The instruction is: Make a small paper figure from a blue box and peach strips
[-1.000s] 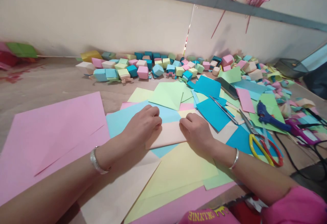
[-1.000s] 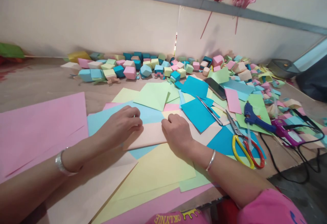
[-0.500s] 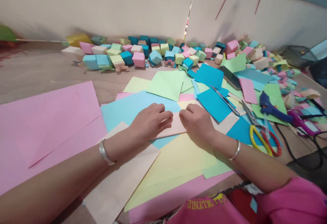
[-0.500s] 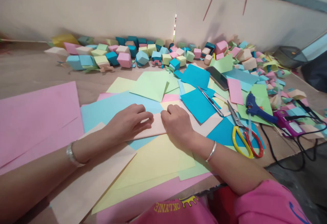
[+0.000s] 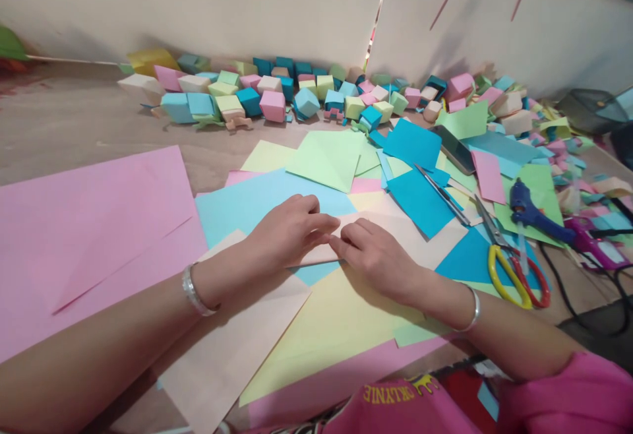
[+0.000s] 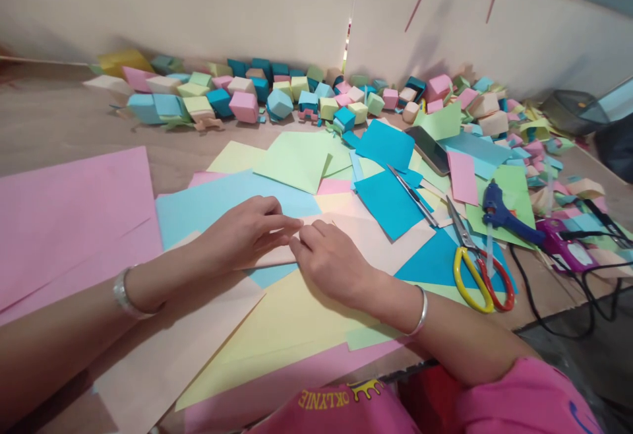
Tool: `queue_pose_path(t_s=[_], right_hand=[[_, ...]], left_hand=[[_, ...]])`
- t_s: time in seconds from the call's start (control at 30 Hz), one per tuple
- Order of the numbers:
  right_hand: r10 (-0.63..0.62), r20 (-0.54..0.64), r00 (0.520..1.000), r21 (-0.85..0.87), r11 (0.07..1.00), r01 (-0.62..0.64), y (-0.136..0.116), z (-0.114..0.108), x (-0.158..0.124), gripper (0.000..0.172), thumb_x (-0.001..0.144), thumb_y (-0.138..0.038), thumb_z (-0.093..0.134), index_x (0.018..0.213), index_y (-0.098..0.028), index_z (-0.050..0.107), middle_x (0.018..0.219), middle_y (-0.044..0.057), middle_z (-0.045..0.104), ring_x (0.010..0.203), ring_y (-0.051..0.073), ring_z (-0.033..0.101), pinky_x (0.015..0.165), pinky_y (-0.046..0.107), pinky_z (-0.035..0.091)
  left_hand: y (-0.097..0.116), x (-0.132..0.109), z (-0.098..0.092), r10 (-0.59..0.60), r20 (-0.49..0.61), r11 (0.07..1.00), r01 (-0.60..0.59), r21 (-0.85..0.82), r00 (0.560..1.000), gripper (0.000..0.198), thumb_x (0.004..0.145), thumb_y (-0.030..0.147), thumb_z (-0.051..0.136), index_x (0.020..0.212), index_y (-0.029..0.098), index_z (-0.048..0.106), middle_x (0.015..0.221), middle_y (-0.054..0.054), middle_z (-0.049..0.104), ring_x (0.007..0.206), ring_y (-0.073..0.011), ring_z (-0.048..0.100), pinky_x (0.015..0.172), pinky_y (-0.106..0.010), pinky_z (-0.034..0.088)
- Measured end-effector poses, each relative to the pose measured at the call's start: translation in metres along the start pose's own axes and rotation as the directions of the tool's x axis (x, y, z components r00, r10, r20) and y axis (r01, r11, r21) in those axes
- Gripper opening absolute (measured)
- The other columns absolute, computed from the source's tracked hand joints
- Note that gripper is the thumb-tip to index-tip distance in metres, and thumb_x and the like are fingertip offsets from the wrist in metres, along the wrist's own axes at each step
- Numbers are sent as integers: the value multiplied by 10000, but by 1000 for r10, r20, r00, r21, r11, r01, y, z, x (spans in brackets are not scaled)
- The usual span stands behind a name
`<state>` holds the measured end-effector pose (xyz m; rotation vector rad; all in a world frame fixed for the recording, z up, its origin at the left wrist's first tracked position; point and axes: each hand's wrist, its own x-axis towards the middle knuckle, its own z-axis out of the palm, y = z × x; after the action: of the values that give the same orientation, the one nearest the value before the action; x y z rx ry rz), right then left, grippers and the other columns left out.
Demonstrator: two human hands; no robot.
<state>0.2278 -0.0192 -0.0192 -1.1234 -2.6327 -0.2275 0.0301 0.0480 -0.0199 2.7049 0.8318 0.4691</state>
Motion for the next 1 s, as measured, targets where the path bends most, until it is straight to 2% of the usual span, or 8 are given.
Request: queue_pose_path(t_s=[0.23, 0.33, 0.43, 0.53, 0.6, 0.8, 0.9, 1.0], right_hand=[[-127, 172, 977, 147, 984, 102, -8, -25, -9, 199, 938, -86, 454, 841, -116, 625, 769, 42, 564, 724, 173, 384, 640, 339, 235], [-137, 171, 976, 147, 983, 112, -15, -33, -11, 207, 920, -83, 459, 787, -126, 613, 726, 42, 546, 690, 171, 374, 631, 345, 227], [-95, 142, 985, 21, 995, 93, -24, -33, -13, 198, 926, -88, 445, 963, -110, 638, 730, 46, 550, 683, 177, 399, 607, 352, 210], [-38, 180, 983, -192, 979, 73, -35, -29, -16, 311, 921, -62, 447, 1205, -45, 574, 710, 45, 554, 644, 177, 424, 573, 351, 192], [0, 204, 979, -329, 942, 69, -42, -27, -21, 346, 895, -32, 472, 1225, 22, 560, 667, 48, 544, 603, 175, 433, 552, 346, 177], [218, 258, 941, -540, 840, -46, -45, -31, -32, 274, 765, 81, 491, 967, 61, 676, 534, 47, 487, 503, 168, 412, 523, 330, 139], [318, 270, 909, -493, 857, -154, -37, -42, -30, 210, 683, 77, 502, 618, -69, 638, 501, 68, 465, 494, 170, 396, 526, 330, 110], [275, 205, 939, -372, 909, -185, -32, -47, -24, 195, 722, 24, 502, 648, -120, 611, 571, 84, 504, 542, 183, 405, 535, 341, 130]], left_hand=[[1, -1, 2, -29, 10, 999, 29, 43, 1000, 175, 901, 241, 531, 969, 239, 692, 769, -34, 483, 697, -165, 435, 637, -291, 330], [1, -2, 2, -34, 22, 998, 33, 57, 999, 178, 900, 222, 520, 972, 242, 681, 770, -33, 477, 696, -169, 424, 634, -297, 326], [1, -2, 2, -30, 32, 998, 29, 56, 999, 174, 901, 218, 520, 960, 237, 683, 774, -35, 479, 695, -168, 428, 639, -299, 334], [1, -1, 1, -23, 35, 999, 21, 47, 999, 196, 906, 219, 508, 986, 237, 687, 786, -38, 486, 688, -166, 424, 652, -305, 345], [0, -2, 1, -22, 43, 999, 20, 37, 999, 206, 911, 224, 504, 1013, 240, 683, 798, -41, 494, 698, -170, 427, 658, -308, 349], [-1, -2, 0, -14, 40, 1000, 14, -6, 999, 195, 910, 219, 527, 1023, 239, 685, 825, -50, 518, 736, -181, 448, 655, -305, 346], [-1, -2, 0, -20, 43, 1000, 21, -9, 999, 198, 911, 219, 524, 1022, 242, 687, 826, -51, 521, 736, -182, 452, 655, -306, 349], [-2, -2, -1, -26, 66, 1000, 27, -8, 997, 192, 912, 224, 524, 1014, 237, 686, 823, -51, 526, 750, -184, 468, 666, -308, 356]])
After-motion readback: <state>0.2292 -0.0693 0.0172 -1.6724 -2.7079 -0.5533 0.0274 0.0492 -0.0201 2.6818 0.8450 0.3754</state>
